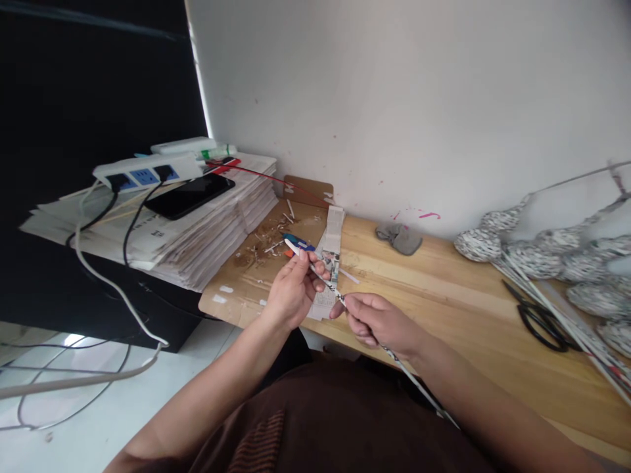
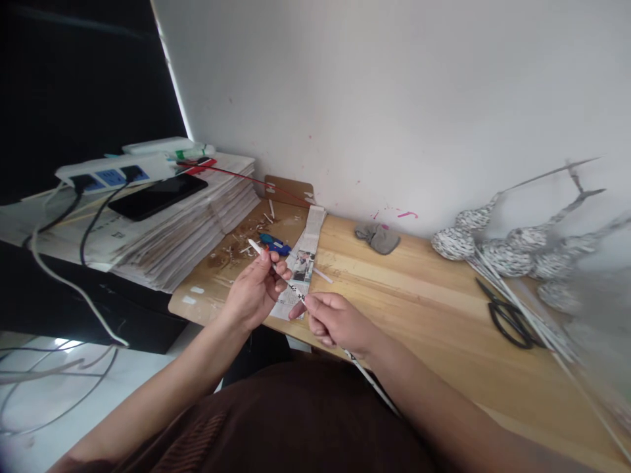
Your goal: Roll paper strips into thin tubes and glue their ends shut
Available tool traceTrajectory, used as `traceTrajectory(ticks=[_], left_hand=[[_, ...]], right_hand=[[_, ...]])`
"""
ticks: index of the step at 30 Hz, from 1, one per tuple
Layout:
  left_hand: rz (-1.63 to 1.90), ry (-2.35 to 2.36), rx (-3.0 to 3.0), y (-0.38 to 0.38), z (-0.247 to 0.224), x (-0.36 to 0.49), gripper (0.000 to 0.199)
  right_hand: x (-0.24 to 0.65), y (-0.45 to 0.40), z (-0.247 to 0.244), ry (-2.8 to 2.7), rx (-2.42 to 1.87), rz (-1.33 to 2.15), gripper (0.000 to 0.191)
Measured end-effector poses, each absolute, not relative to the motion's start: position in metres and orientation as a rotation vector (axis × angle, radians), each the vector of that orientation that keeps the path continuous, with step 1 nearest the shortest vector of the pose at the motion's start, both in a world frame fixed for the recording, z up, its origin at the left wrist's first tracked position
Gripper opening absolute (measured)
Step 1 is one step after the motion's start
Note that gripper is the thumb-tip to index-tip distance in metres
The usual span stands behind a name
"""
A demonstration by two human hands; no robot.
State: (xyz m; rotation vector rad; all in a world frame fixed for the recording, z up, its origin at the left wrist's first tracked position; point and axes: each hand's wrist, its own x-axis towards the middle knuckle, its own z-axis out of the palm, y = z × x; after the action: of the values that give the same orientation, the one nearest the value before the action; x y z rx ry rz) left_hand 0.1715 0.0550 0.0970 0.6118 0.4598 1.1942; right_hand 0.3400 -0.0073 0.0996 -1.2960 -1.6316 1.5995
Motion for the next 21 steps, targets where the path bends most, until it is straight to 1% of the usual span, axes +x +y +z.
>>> traceTrajectory(ticks=[1,2,3,5,6,7,8,10,11,12,15,16,17,19,20,21], left_hand=[[1.196,0.457,0.610,0.0550,0.0970,0.1714,0.021],[1.203,0.453,0.610,0.0551,0.0969,0.1711,0.021],[1.210,0.448,0.610,0.0554,0.0967,0.1707,0.021],[1.224,0.440,0.611,0.0562,0.0957,0.1695,0.020],[1.223,0.438,0.610,0.0567,0.0952,0.1690,0.020],[1.219,0.438,0.608,0.0571,0.0947,0.1684,0.020],[1.212,0.437,0.606,0.0575,0.0943,0.1680,0.019],[1.199,0.442,0.599,0.0583,0.0939,0.1674,0.019],[1.197,0.444,0.598,0.0587,0.0938,0.1672,0.019],[1.203,0.447,0.597,0.0590,0.0937,0.1671,0.019],[1.222,0.453,0.595,0.0594,0.0929,0.1663,0.019],[1.225,0.456,0.591,0.0594,0.0925,0.1659,0.019],[1.222,0.458,0.586,0.0592,0.0921,0.1654,0.019],[1.212,0.454,0.582,0.0590,0.0911,0.1643,0.019],[1.211,0.451,0.584,0.0589,0.0905,0.1639,0.019],[1.213,0.449,0.590,0.0590,0.0899,0.1636,0.019]], right_hand=[[0.3406,-0.0068,0.0996,-1.598,-1.260,1.694,0.049],[0.3410,-0.0065,0.0995,-1.608,-1.260,1.672,0.047],[0.3411,-0.0066,0.0993,-1.654,-1.294,1.543,0.043],[0.3407,-0.0073,0.0986,-1.752,-1.387,1.162,0.035],[0.3405,-0.0077,0.0981,-1.770,-1.410,1.058,0.034],[0.3404,-0.0078,0.0977,-1.768,-1.407,1.081,0.036],[0.3404,-0.0077,0.0975,-1.745,-1.375,1.226,0.040],[0.3407,-0.0067,0.0978,-1.654,-1.258,1.628,0.048],[0.3407,-0.0061,0.0984,-1.622,-1.221,1.718,0.049],[0.3405,-0.0055,0.0991,-1.628,-1.227,1.674,0.047],[0.3388,-0.0045,0.1003,-1.721,-1.349,1.188,0.034],[0.3382,-0.0043,0.1001,-1.715,-1.357,1.160,0.034],[0.3376,-0.0039,0.0997,-1.687,-1.339,1.263,0.036],[0.3369,-0.0027,0.0986,-1.569,-1.244,1.647,0.043],[0.3364,-0.0020,0.0983,-1.519,-1.207,1.762,0.045],[0.3357,-0.0013,0.0983,-1.517,-1.205,1.760,0.044]])
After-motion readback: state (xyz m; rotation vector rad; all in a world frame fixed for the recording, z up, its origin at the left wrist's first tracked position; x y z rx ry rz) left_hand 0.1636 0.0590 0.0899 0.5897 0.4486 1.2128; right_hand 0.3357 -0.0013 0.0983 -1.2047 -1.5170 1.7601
